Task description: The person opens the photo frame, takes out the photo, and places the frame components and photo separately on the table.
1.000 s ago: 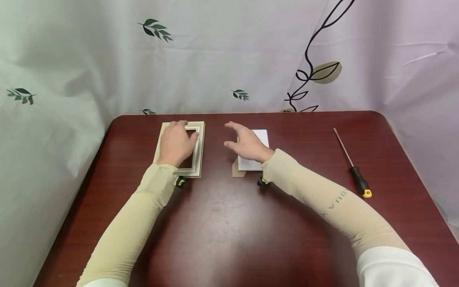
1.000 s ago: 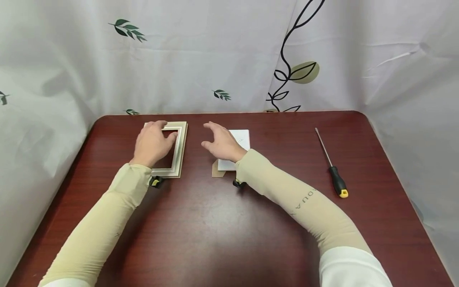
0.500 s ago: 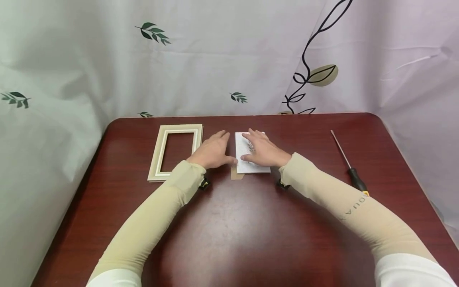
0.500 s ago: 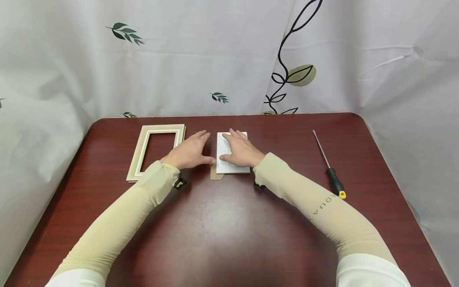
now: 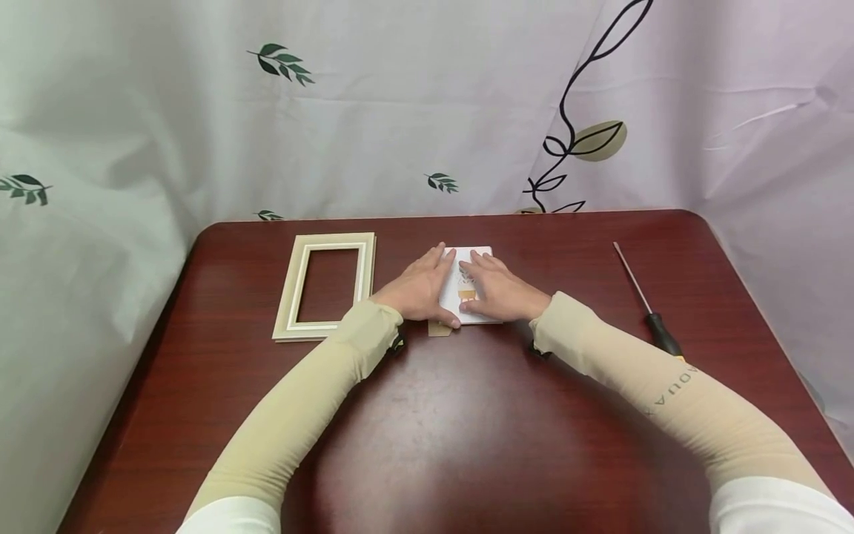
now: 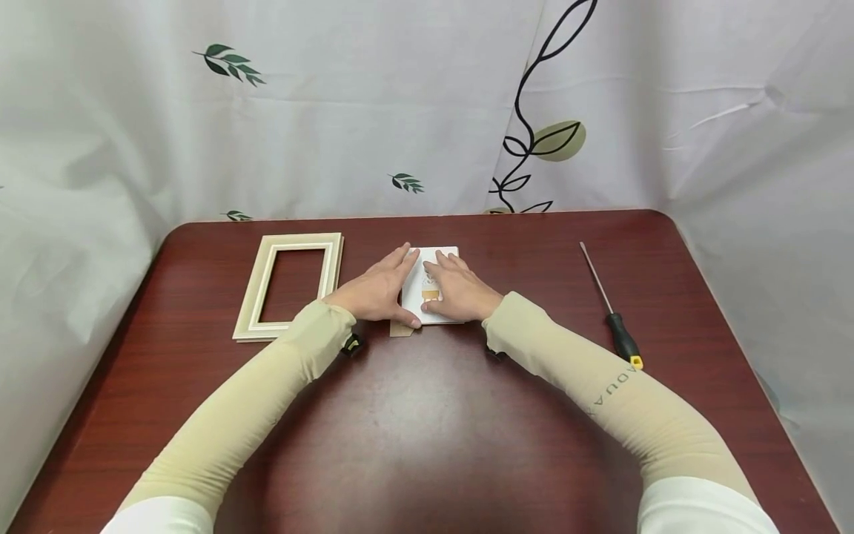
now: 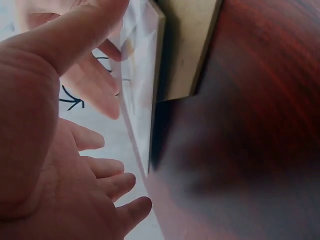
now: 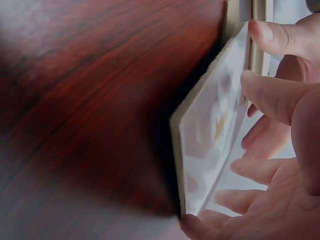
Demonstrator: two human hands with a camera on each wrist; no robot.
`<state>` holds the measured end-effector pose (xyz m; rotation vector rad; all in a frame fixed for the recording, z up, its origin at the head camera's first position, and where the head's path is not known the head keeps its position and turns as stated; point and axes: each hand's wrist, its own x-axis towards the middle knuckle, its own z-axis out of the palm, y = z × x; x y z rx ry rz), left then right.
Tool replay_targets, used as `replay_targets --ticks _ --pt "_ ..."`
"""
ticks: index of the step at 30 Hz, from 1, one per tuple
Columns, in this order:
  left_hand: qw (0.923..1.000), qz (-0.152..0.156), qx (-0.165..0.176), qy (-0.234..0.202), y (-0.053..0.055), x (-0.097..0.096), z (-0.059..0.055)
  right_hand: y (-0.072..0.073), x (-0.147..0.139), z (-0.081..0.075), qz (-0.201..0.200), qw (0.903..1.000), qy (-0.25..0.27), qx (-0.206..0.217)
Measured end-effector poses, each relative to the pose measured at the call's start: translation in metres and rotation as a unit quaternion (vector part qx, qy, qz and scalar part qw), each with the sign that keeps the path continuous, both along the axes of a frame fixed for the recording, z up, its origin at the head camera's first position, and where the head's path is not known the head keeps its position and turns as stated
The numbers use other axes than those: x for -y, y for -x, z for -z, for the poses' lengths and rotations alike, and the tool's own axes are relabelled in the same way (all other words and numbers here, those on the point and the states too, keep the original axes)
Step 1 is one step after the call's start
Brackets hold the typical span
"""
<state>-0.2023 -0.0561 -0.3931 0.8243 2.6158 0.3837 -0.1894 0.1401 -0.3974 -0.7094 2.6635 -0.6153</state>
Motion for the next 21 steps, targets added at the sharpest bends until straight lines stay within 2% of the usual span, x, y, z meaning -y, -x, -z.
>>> replay_targets --ticks 7,14,21 --pt "0.9999 0.002 0.006 0.008 0.0 -0.002 0.008 -0.001 -0.001 0.005 -0.016 0.9997 -0.015 -0.009" --pt "0.9998 0.009 0.008 0.013 0.0 -0.002 0.009 0.0 -0.007 0.008 -0.027 0.9992 -0.024 -0.018" --pt "0.9996 -0.001 0.017 0.022 -0.001 0.0 0.01 -0.001 -0.014 0.01 -0.03 0.9993 -0.017 -0.017"
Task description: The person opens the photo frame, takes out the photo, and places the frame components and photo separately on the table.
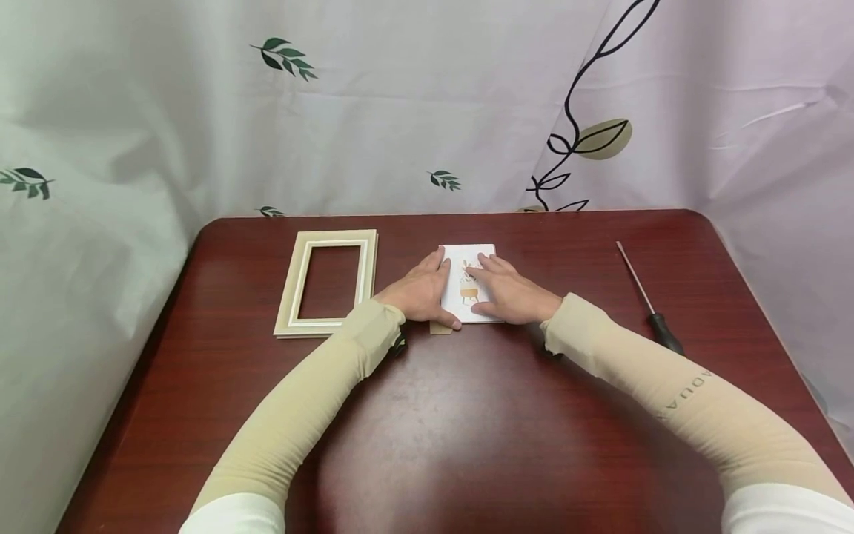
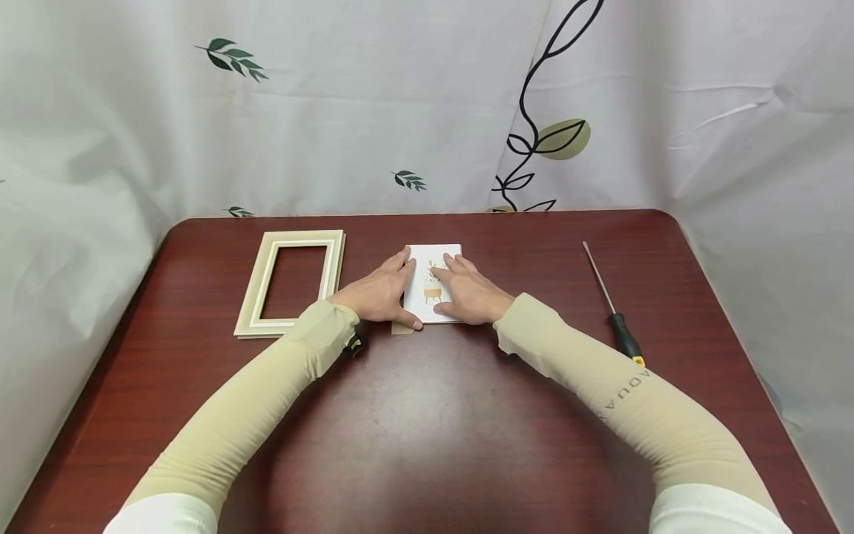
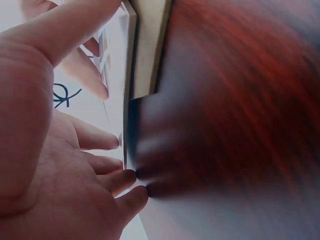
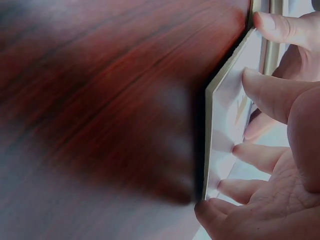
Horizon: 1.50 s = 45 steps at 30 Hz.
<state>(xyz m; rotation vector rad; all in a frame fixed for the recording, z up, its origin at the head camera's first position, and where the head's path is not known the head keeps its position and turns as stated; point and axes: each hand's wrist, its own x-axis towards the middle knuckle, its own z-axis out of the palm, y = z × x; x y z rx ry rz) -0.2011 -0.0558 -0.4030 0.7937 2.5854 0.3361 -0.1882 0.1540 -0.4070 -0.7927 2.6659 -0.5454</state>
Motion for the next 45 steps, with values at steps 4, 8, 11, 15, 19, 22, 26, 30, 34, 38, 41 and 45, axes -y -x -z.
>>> replay_targets --ticks 4,8,11,15,19,22,26,30,34,38,41,45 --pt "1.0 0.004 0.001 0.003 0.0 0.001 0.001 0.0 -0.004 0.0 -0.002 1.0 0.005 0.005" --pt "1.0 0.006 0.005 0.004 -0.001 0.001 0.001 -0.001 -0.009 -0.001 -0.005 0.9999 0.012 0.006" --pt "1.0 0.005 0.006 0.003 -0.001 0.001 0.0 -0.001 -0.013 -0.003 -0.001 0.9998 0.015 0.009" --pt "1.0 0.004 0.002 0.006 -0.001 0.002 -0.001 -0.001 -0.021 -0.003 0.005 0.9998 0.013 0.016" --pt "0.9999 0.007 -0.001 0.01 -0.001 0.002 -0.001 0.0 -0.029 -0.004 0.01 0.9996 0.008 0.026" --pt "0.9999 0.008 -0.003 0.013 -0.001 0.002 -0.001 0.0 -0.035 -0.003 0.014 0.9994 0.008 0.031" --pt "0.9998 0.01 -0.007 0.015 -0.001 0.003 -0.001 0.0 -0.04 -0.002 0.016 0.9992 0.009 0.034" --pt "0.9998 0.01 -0.006 0.015 -0.002 0.003 0.0 0.0 -0.047 -0.002 0.014 0.9994 0.008 0.031" --pt "0.9999 0.008 -0.004 0.012 -0.002 0.003 0.0 -0.001 -0.054 -0.002 0.012 0.9996 0.008 0.026" --pt "1.0 0.006 -0.003 0.006 -0.002 0.004 0.0 -0.001 -0.061 -0.003 0.013 0.9995 0.009 0.028" --pt "1.0 0.004 0.0 0.004 -0.003 0.004 0.001 -0.001 -0.066 -0.003 0.014 0.9994 0.002 0.03" --pt "1.0 0.002 0.005 0.005 -0.002 0.004 0.001 -0.002 -0.073 -0.004 0.014 0.9995 -0.006 0.028"
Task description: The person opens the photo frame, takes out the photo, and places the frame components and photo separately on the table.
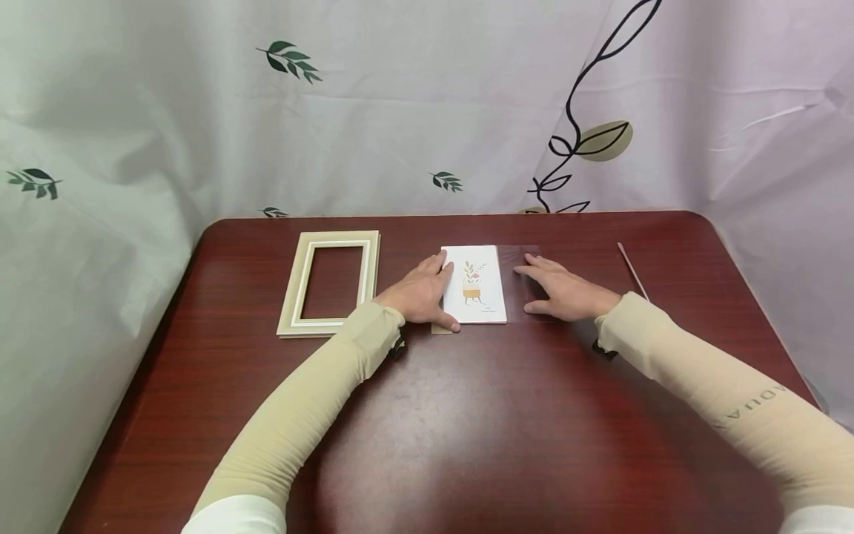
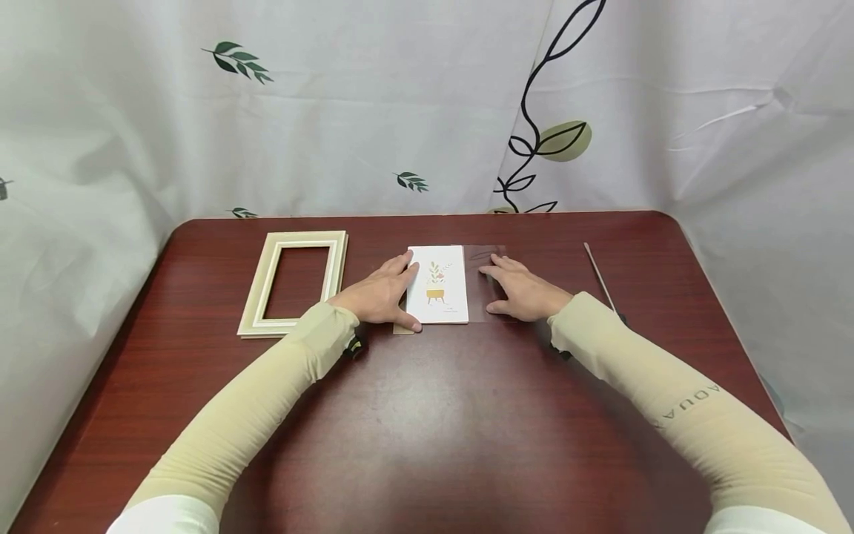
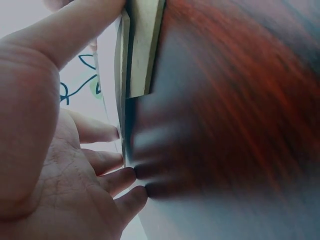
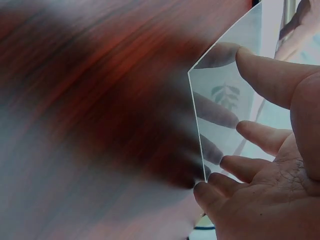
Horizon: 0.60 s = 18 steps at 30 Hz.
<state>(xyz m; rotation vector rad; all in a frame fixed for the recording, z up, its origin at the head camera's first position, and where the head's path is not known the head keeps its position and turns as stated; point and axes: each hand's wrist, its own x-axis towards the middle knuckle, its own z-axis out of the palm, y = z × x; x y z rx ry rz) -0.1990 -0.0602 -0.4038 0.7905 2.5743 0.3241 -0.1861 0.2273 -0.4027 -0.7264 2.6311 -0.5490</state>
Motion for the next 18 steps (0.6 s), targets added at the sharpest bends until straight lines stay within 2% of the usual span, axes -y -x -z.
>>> replay_targets --ticks 18 --pt "1.0 -0.002 0.003 0.002 0.0 -0.001 -0.001 -0.002 -0.025 -0.002 0.005 0.9999 -0.013 -0.002"
